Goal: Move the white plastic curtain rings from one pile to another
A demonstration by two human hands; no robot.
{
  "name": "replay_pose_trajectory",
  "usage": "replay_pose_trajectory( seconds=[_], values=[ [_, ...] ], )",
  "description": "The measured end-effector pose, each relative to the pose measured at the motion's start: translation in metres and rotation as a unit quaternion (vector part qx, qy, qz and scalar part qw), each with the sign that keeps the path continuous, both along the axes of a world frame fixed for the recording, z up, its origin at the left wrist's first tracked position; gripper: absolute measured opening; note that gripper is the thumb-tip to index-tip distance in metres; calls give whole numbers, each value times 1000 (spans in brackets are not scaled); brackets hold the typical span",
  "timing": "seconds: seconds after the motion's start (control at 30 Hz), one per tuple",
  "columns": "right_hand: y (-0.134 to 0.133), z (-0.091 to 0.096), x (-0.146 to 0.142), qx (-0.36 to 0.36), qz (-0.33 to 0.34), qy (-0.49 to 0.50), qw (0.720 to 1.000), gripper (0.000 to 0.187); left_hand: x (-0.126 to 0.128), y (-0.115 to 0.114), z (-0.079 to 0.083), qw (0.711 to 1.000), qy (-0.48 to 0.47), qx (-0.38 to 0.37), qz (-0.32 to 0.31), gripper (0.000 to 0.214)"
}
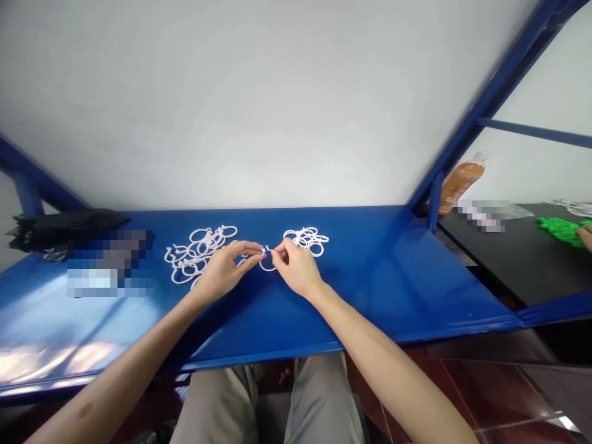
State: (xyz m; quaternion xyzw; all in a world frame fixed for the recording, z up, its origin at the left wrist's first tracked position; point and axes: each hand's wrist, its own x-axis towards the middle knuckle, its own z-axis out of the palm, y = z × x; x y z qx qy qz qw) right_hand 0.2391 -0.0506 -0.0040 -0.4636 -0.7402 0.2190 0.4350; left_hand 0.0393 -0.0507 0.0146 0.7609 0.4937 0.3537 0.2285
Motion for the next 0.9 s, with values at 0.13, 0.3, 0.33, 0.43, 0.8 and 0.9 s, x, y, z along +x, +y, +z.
replay_pose_trajectory(
  seconds=[0.13,0.3,0.33,0.43,0.8,0.9],
  values=[
    [-1,-1,-2,20,38,14,999,10,2,2,-6,991,-109,-72,18,34],
    [-3,0,-4,17,50,14,999,14,4,1,-10,983,-163,-79,27,34],
    [-4,0,-4,15,52,16,998,14,5,0,-10,984,-160,-71,32,32],
    [-5,-1,-3,13,64,9,998,14,5,-3,-11,990,-127,-30,45,25],
    [5,-4,6,87,40,-73,993,16,4,0,-14,996,5,87,2,31],
    [17,1,29,95,-74,-100,988,19,-7,8,-12,988,77,134,17,33]
  ],
)
